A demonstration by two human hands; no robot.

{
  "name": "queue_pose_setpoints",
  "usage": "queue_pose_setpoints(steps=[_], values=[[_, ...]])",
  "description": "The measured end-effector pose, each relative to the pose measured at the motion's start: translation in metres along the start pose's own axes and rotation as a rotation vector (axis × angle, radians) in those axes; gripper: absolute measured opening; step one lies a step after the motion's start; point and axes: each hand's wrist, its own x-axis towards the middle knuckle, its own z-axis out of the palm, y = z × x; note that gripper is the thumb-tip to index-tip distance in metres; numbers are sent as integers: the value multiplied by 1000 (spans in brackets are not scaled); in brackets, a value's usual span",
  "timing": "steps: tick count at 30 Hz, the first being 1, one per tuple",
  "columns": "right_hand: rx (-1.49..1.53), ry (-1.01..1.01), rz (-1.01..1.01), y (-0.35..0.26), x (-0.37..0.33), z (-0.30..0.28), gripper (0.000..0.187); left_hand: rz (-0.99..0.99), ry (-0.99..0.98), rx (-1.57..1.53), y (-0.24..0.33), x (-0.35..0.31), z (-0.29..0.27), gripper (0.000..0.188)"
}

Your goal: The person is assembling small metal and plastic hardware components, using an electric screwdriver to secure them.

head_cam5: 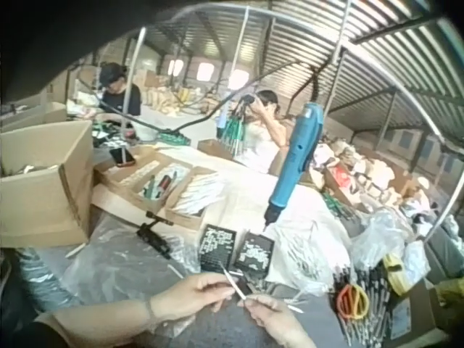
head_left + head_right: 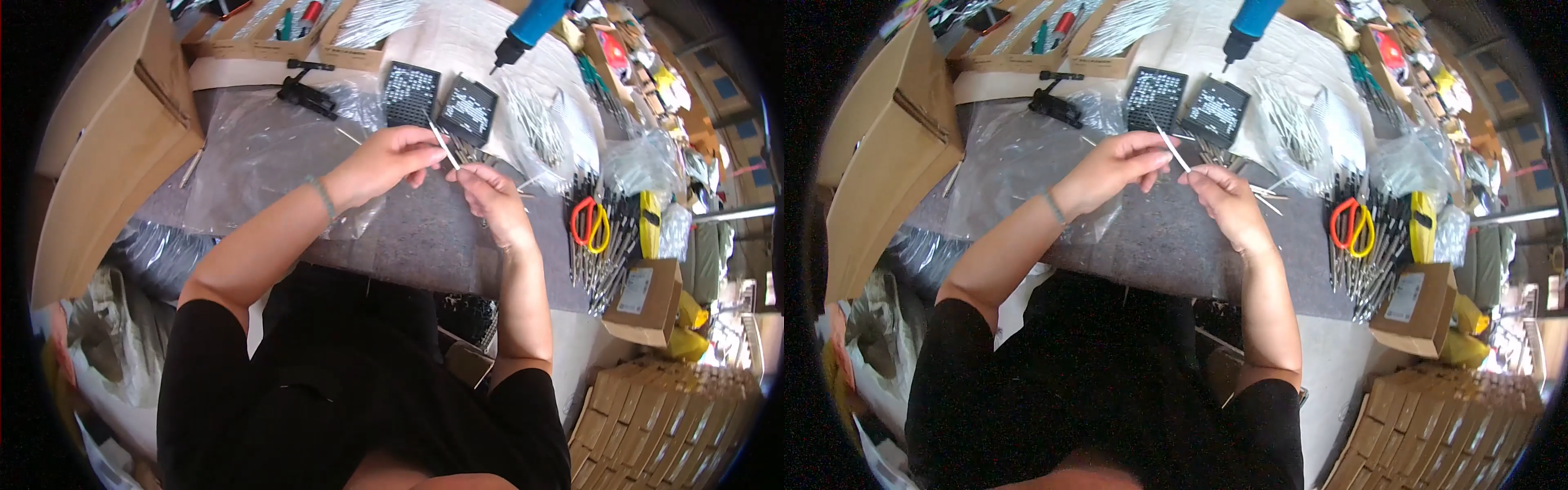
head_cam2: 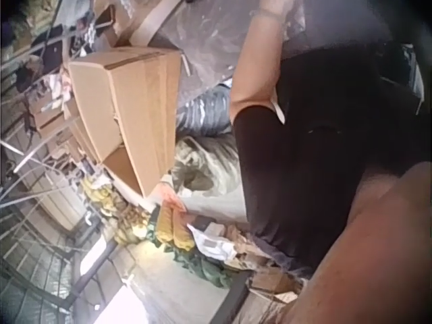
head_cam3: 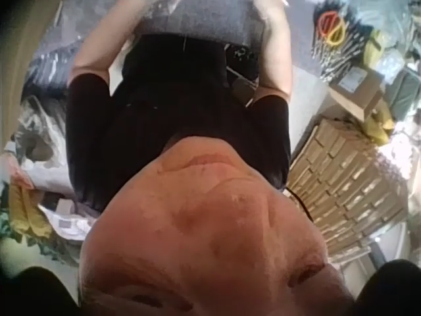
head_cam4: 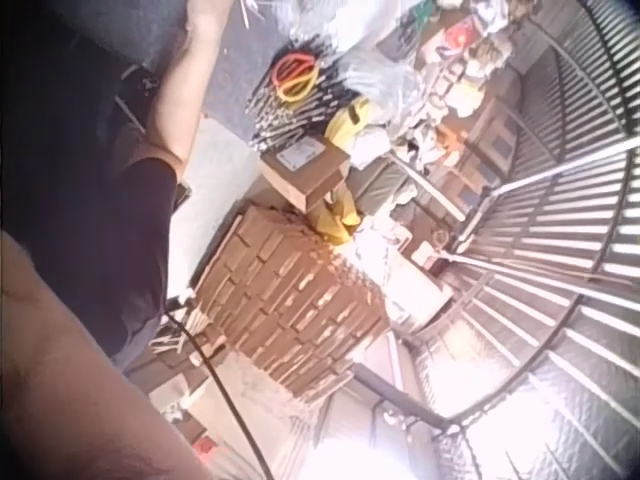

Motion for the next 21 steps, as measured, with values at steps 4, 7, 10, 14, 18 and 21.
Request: queue_pose_setpoints(steps=[4,7,10,14,18,21], values=[[-160,56,-123,9,30,8,17,-11,64,-103,-22,18,-22,26],[-117,139,-238,19,48,11,18,-11,137,-233,-32,21,-28,26],[-262,232,-345,25,50,17,14,-27,164,-276,-36,23,-32,26],[-262,296,-448,26,53,21,14,0,145,-291,-36,28,-33,24],[-229,350,-401,29,54,22,15,-30,129,-265,-37,30,-35,26],[-256,356,-376,29,55,21,15,-43,127,-258,-35,30,-35,26]])
